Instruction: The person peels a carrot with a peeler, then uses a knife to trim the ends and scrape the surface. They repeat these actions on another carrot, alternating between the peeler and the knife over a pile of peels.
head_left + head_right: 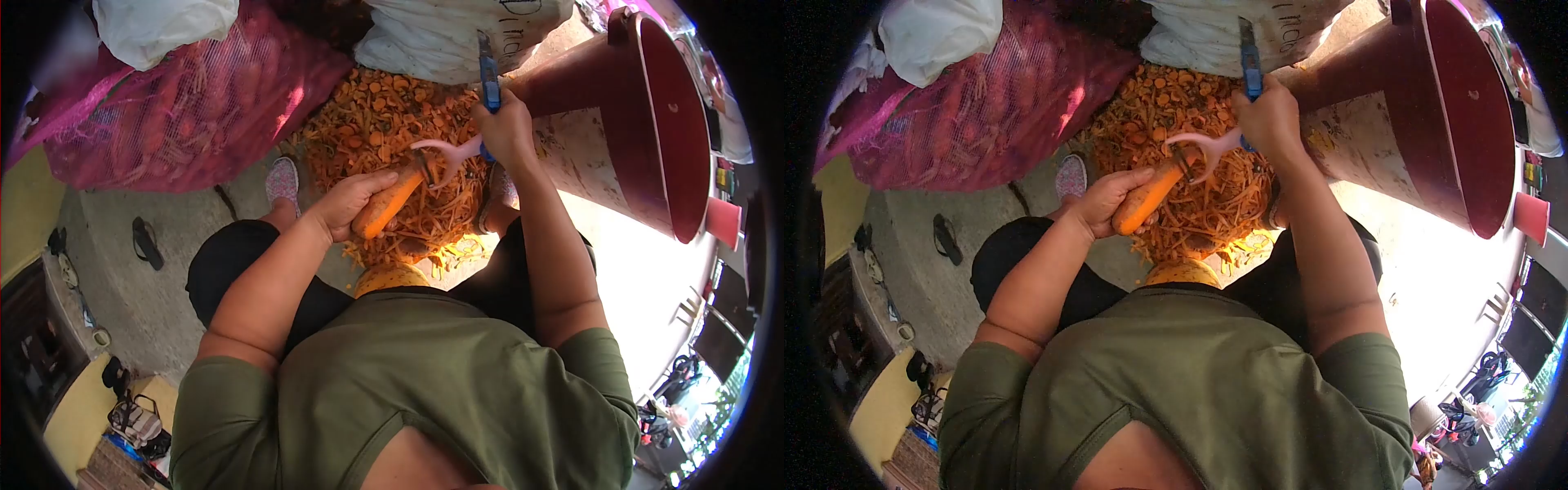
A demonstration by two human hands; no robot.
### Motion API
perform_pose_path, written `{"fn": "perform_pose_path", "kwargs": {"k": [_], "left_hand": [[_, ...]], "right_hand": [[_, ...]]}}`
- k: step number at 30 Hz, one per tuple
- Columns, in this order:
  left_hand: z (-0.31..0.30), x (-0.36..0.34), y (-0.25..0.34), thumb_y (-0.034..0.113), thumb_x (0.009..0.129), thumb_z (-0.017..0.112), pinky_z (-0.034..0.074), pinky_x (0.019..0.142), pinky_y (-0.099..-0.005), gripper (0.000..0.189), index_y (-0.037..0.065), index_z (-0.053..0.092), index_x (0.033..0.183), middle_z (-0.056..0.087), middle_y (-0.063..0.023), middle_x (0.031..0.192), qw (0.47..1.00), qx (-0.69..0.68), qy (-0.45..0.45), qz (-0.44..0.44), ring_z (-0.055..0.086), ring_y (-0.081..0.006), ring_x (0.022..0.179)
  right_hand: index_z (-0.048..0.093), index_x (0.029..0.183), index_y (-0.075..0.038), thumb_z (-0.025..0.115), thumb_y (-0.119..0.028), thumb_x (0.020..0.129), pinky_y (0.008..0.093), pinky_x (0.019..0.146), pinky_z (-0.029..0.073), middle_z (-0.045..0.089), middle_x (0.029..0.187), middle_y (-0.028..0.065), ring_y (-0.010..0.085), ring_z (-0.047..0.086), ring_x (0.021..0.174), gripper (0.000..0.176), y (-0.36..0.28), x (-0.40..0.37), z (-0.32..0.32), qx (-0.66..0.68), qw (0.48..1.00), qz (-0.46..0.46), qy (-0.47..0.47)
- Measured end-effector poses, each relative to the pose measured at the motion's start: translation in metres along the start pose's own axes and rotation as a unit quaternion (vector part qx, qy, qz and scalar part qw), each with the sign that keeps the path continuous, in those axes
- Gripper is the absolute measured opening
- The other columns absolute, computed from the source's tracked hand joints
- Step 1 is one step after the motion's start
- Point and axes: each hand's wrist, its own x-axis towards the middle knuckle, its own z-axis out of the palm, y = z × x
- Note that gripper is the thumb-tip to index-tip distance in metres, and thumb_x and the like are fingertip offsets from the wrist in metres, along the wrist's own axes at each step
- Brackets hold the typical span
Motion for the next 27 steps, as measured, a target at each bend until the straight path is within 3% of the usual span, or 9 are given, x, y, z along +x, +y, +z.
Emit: {"fn": "perform_pose_path", "kwargs": {"k": [3, 4, 9, 11, 17, 21, 23, 25, 27], "left_hand": [[-0.005, -0.001, 0.0, 0.033, 0.089, 0.044, 0.049, 0.05, -0.027, 0.035, 0.005, 0.047, 0.109, 0.054, -0.0066, 0.083, 0.999, -0.003, -0.033, 0.005, 0.057, -0.0147, 0.066], [-0.007, -0.002, 0.0, 0.033, 0.089, 0.044, 0.049, 0.05, -0.0271, 0.035, 0.005, 0.046, 0.11, 0.054, -0.0064, 0.085, 0.999, -0.007, -0.045, 0.007, 0.057, -0.0144, 0.067], [0.009, 0.005, 0.0, 0.03, 0.092, 0.037, 0.052, 0.059, -0.029, 0.036, 0.004, 0.044, 0.117, 0.055, -0.007, 0.093, 0.997, -0.061, 0.037, 0.027, 0.059, -0.0151, 0.076], [0.013, 0.006, -0.001, 0.028, 0.093, 0.033, 0.052, 0.064, -0.03, 0.037, 0.003, 0.044, 0.118, 0.056, -0.0079, 0.095, 0.996, -0.084, 0.038, 0.023, 0.059, -0.016, 0.08], [0.002, 0.003, 0.0, 0.031, 0.093, 0.036, 0.05, 0.061, -0.0292, 0.033, 0.006, 0.048, 0.111, 0.056, -0.0061, 0.089, 1.0, -0.007, 0.022, -0.009, 0.057, -0.0151, 0.074], [-0.004, 0.012, -0.011, 0.032, 0.092, 0.036, 0.051, 0.062, -0.0297, 0.036, 0.004, 0.047, 0.112, 0.057, -0.0073, 0.091, 0.998, -0.033, 0.049, 0.032, 0.058, -0.0161, 0.076], [0.002, 0.016, -0.011, 0.033, 0.092, 0.036, 0.051, 0.062, -0.0294, 0.037, 0.004, 0.047, 0.112, 0.056, -0.0075, 0.091, 0.994, -0.088, 0.051, 0.027, 0.058, -0.0158, 0.075], [0.01, 0.014, -0.01, 0.033, 0.092, 0.036, 0.051, 0.064, -0.0293, 0.037, 0.003, 0.046, 0.112, 0.056, -0.0077, 0.092, 0.996, -0.079, 0.033, 0.037, 0.058, -0.0157, 0.075], [0.019, 0.009, -0.007, 0.033, 0.092, 0.036, 0.051, 0.066, -0.0293, 0.037, 0.004, 0.046, 0.112, 0.056, -0.0078, 0.093, 0.998, -0.002, -0.006, 0.064, 0.058, -0.0157, 0.076]], "right_hand": [[0.057, 0.084, 0.003, 0.061, -0.023, 0.07, 0.0401, 0.067, 0.047, 0.061, 0.075, 0.0206, 0.0338, 0.061, 0.075, 0.03, 0.008, 0.017, -0.011, -0.1, 0.989, 0.007, 0.107], [0.056, 0.083, 0.002, 0.061, -0.022, 0.07, 0.039, 0.062, 0.047, 0.061, 0.07, 0.0173, 0.0315, 0.061, 0.068, 0.028, 0.0, 0.015, -0.022, 0.025, 0.994, 0.096, 0.05], [0.054, 0.084, 0.001, 0.061, -0.018, 0.071, 0.0369, 0.06, 0.045, 0.059, 0.065, 0.0146, 0.0292, 0.059, 0.061, 0.024, -0.024, -0.04, 0.021, 0.138, 0.982, -0.11, -0.074], [0.054, 0.084, 0.0, 0.06, -0.018, 0.072, 0.0375, 0.061, 0.045, 0.059, 0.065, 0.0144, 0.0275, 0.059, 0.062, 0.023, -0.041, -0.063, 0.025, 0.056, 0.98, -0.109, -0.157], [0.055, 0.09, 0.0, 0.061, -0.016, 0.072, 0.0349, 0.056, 0.048, 0.06, 0.066, 0.0159, 0.0236, 0.062, 0.065, 0.025, 0.009, 0.014, -0.007, 0.037, 0.998, 0.048, 0.033], [0.054, 0.094, 0.001, 0.062, -0.015, 0.072, 0.0366, 0.059, 0.047, 0.06, 0.072, 0.0173, 0.026, 0.061, 0.065, 0.028, -0.012, -0.02, 0.011, 0.083, 0.995, -0.023, -0.042], [0.054, 0.093, -0.001, 0.061, -0.015, 0.07, 0.0365, 0.06, 0.046, 0.059, 0.068, 0.0163, 0.0259, 0.059, 0.062, 0.029, -0.021, -0.055, 0.031, 0.051, 0.98, -0.162, -0.102], [0.055, 0.093, -0.001, 0.061, -0.017, 0.07, 0.0376, 0.061, 0.046, 0.06, 0.068, 0.0161, 0.0263, 0.06, 0.063, 0.028, -0.038, -0.063, 0.023, 0.002, 0.984, -0.109, -0.139], [0.056, 0.091, -0.002, 0.061, -0.018, 0.071, 0.0388, 0.061, 0.047, 0.061, 0.071, 0.0166, 0.0284, 0.061, 0.066, 0.027, -0.018, -0.033, 0.02, 0.087, 0.993, -0.069, -0.043]]}}
